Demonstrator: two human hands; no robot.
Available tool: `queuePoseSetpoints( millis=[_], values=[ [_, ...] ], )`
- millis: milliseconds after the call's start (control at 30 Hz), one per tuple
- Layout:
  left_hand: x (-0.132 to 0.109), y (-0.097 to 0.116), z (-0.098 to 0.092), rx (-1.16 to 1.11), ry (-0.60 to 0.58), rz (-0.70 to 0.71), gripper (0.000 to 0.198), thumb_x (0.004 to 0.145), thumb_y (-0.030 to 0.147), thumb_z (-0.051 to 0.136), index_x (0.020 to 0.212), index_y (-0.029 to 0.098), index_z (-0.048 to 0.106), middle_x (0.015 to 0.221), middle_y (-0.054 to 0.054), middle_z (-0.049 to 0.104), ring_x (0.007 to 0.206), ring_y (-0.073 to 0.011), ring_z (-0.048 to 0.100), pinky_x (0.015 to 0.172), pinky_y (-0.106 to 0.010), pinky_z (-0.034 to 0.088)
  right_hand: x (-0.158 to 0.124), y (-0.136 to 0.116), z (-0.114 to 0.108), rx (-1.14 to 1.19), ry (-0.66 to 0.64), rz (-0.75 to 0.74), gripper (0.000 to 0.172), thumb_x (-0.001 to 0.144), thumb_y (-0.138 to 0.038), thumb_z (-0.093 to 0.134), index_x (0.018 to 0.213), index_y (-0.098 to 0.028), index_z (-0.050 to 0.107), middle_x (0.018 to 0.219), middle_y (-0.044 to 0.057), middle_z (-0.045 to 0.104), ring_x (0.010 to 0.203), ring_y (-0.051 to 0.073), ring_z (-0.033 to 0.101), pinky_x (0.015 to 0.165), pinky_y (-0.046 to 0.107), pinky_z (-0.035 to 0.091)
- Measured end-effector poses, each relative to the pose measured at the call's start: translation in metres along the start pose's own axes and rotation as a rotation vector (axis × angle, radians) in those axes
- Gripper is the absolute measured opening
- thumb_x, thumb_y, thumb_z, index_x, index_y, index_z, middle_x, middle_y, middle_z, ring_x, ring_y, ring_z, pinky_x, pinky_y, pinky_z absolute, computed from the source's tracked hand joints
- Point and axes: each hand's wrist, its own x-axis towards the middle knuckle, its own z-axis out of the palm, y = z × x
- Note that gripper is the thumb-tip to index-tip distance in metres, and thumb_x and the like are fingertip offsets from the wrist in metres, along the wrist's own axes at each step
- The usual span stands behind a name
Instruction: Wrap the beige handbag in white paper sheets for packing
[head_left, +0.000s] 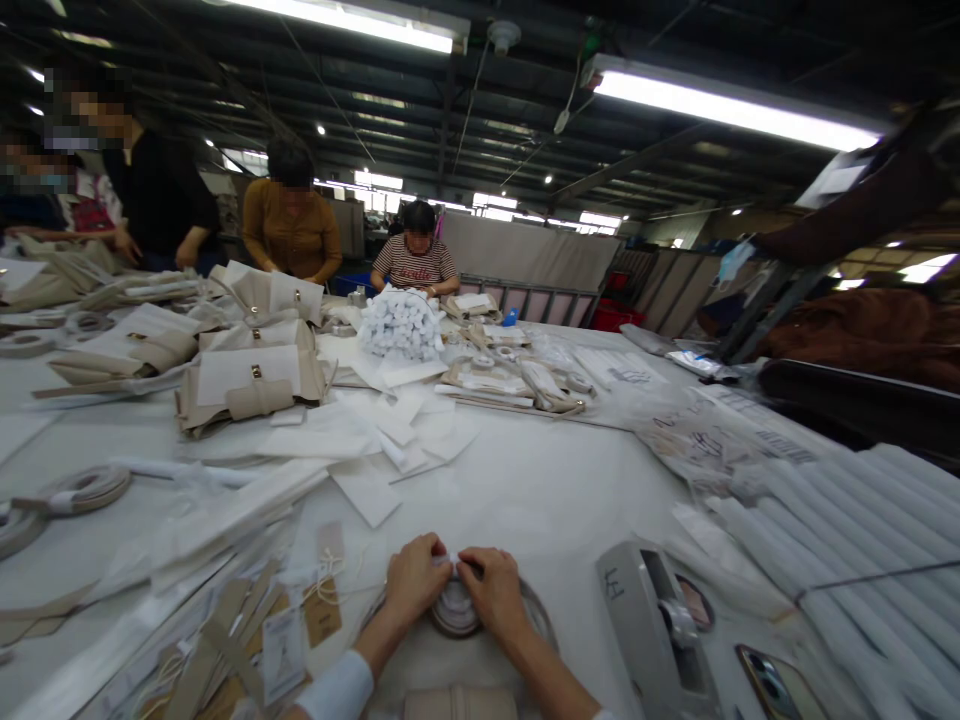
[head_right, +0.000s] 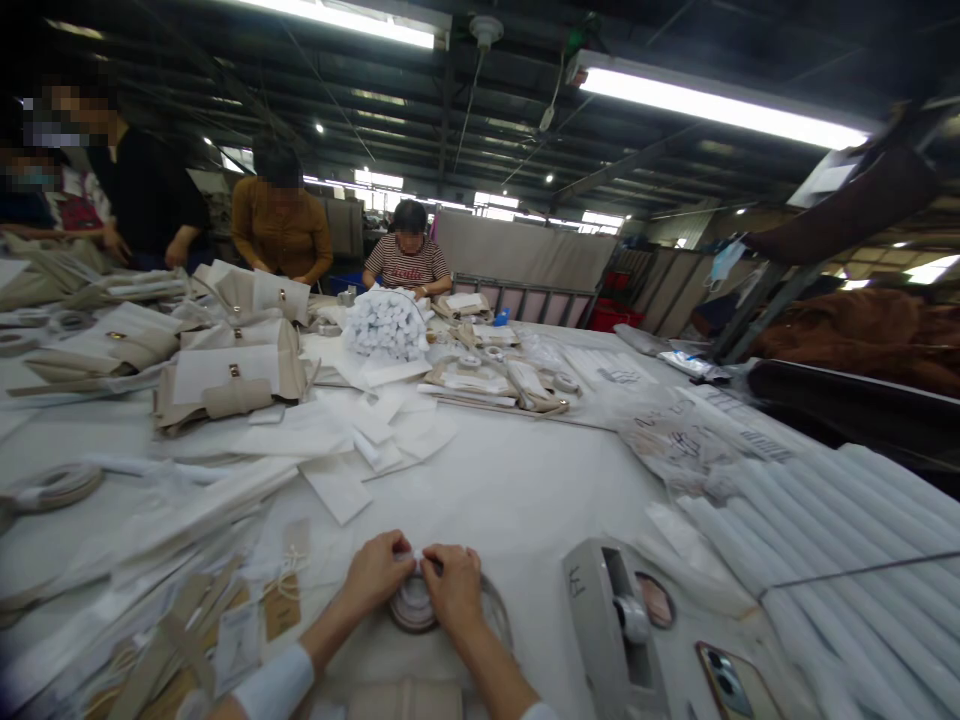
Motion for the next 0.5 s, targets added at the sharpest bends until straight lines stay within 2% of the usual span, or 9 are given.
queuePoseSetpoints(
  millis=[133, 233, 300, 367, 400, 433, 467, 500],
  values=[
    [-0.007, -0.001, 0.0, 0.016, -0.022, 0.029, 0.018, 0.08, 0.032, 0.052, 0.091, 0.023, 0.062, 0.099, -0.002, 0.07, 0.095, -0.0208, 0.062, 0.081, -0.028, 0.04, -0.012, -0.007, 0.002, -0.069, -0.016, 0.017, 0.015, 0.085, -0.022, 0.058, 0.094, -0.025, 0.069, 0.099, 0.004, 0.072, 0.1, 0.024, 0.062, 0.102, 0.049, 0.031],
    [-0.007, -0.005, 0.001, 0.026, -0.062, 0.072, 0.016, 0.081, 0.034, 0.051, 0.088, 0.024, 0.061, 0.094, 0.0, 0.071, 0.091, -0.0211, 0.063, 0.077, -0.029, 0.04, -0.026, -0.011, -0.015, -0.107, 0.016, -0.01, 0.029, 0.085, -0.023, 0.06, 0.114, -0.029, 0.061, 0.116, 0.004, 0.067, 0.113, 0.024, 0.056, 0.107, 0.052, 0.027],
    [-0.007, -0.008, 0.002, 0.034, -0.077, 0.088, 0.017, 0.082, 0.036, 0.05, 0.087, 0.025, 0.061, 0.091, 0.001, 0.071, 0.087, -0.0221, 0.064, 0.075, -0.03, 0.04, -0.043, -0.008, -0.047, -0.098, 0.117, -0.056, 0.032, 0.086, -0.026, 0.06, 0.118, -0.027, 0.059, 0.12, 0.006, 0.065, 0.116, 0.025, 0.054, 0.107, 0.051, 0.028],
    [-0.007, -0.011, 0.003, 0.042, -0.078, 0.094, 0.018, 0.082, 0.039, 0.049, 0.087, 0.026, 0.061, 0.089, 0.001, 0.071, 0.086, -0.0229, 0.064, 0.074, -0.031, 0.039, -0.067, 0.006, -0.095, -0.054, 0.291, -0.038, 0.022, 0.088, -0.032, 0.056, 0.105, -0.022, 0.067, 0.113, 0.009, 0.068, 0.11, 0.026, 0.058, 0.103, 0.047, 0.034],
    [-0.007, -0.012, 0.004, 0.044, -0.075, 0.094, 0.019, 0.082, 0.04, 0.049, 0.088, 0.027, 0.061, 0.09, 0.001, 0.071, 0.086, -0.0232, 0.064, 0.074, -0.031, 0.039, -0.081, 0.018, -0.122, -0.02, 0.393, 0.029, 0.023, 0.089, -0.037, 0.053, 0.09, -0.022, 0.07, 0.107, 0.009, 0.07, 0.105, 0.026, 0.06, 0.099, 0.043, 0.039],
    [-0.008, -0.013, 0.004, 0.046, -0.073, 0.095, 0.02, 0.082, 0.041, 0.049, 0.088, 0.027, 0.061, 0.09, 0.001, 0.071, 0.086, -0.0233, 0.064, 0.074, -0.031, 0.039, -0.097, 0.032, -0.148, 0.009, 0.485, 0.146, 0.03, 0.089, -0.042, 0.049, 0.086, -0.021, 0.071, 0.105, 0.01, 0.07, 0.102, 0.026, 0.061, 0.096, 0.041, 0.042],
    [-0.008, -0.014, 0.005, 0.048, -0.071, 0.096, 0.02, 0.082, 0.042, 0.049, 0.089, 0.027, 0.06, 0.091, 0.001, 0.07, 0.087, -0.0233, 0.064, 0.075, -0.032, 0.039, -0.113, 0.047, -0.172, 0.03, 0.567, 0.293, 0.037, 0.088, -0.048, 0.048, 0.089, -0.02, 0.071, 0.103, 0.011, 0.07, 0.099, 0.027, 0.062, 0.093, 0.04, 0.043],
    [-0.008, -0.015, 0.006, 0.052, -0.07, 0.098, 0.02, 0.082, 0.042, 0.048, 0.09, 0.027, 0.06, 0.091, 0.001, 0.07, 0.087, -0.0234, 0.064, 0.074, -0.032, 0.039, -0.129, 0.063, -0.192, 0.046, 0.588, 0.446, 0.043, 0.085, -0.054, 0.047, 0.091, -0.019, 0.071, 0.099, 0.011, 0.071, 0.096, 0.028, 0.063, 0.09, 0.04, 0.045]
  ],
)
